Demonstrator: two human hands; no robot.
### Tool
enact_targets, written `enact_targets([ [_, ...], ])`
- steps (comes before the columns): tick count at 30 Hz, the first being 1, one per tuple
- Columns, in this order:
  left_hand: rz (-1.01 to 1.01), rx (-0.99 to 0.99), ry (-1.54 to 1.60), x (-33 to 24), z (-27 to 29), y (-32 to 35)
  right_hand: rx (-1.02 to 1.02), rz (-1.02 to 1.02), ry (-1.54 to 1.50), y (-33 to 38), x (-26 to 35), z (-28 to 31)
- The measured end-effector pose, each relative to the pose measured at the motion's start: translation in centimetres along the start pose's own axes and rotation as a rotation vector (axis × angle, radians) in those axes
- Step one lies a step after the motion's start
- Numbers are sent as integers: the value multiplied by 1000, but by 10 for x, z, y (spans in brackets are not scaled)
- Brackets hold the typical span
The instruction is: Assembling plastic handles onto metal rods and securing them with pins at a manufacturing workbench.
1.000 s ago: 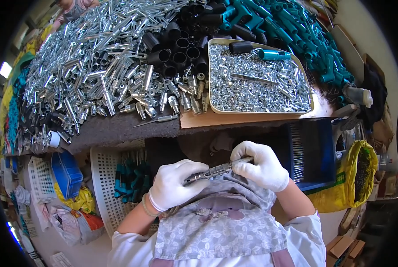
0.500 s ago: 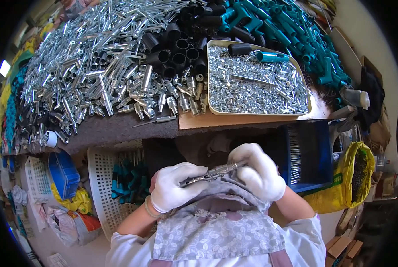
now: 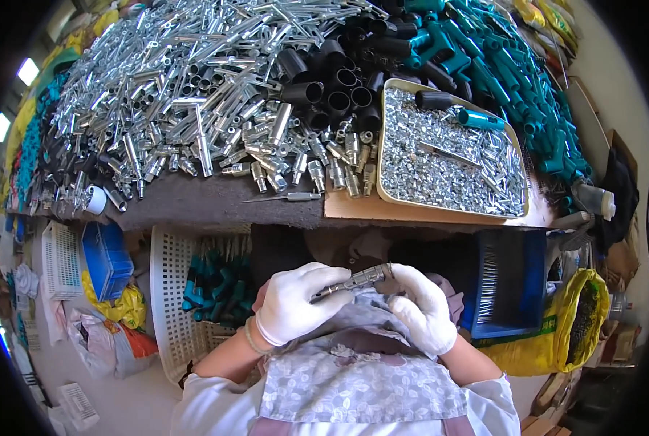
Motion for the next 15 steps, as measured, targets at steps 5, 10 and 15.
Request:
enact_targets([
  [5,-10,-33,-21,4,20,4,43,388,493,-41,106,16],
  [10,84,-75,-14,17,34,16,-285,684,764,-127,201,57],
  [15,76,-114,-22,17,45,21,-679,639,1353,-257,235,148],
])
Point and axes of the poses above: each hand's wrist, its own y-axis away from the middle knuckle, its own z-axis out of the back of the hand, x = y × z, the point moved 9 cm from there along -y, towards the middle knuckle, and after that the axes turned 9 degrees about -z, right-handed, at the moved point
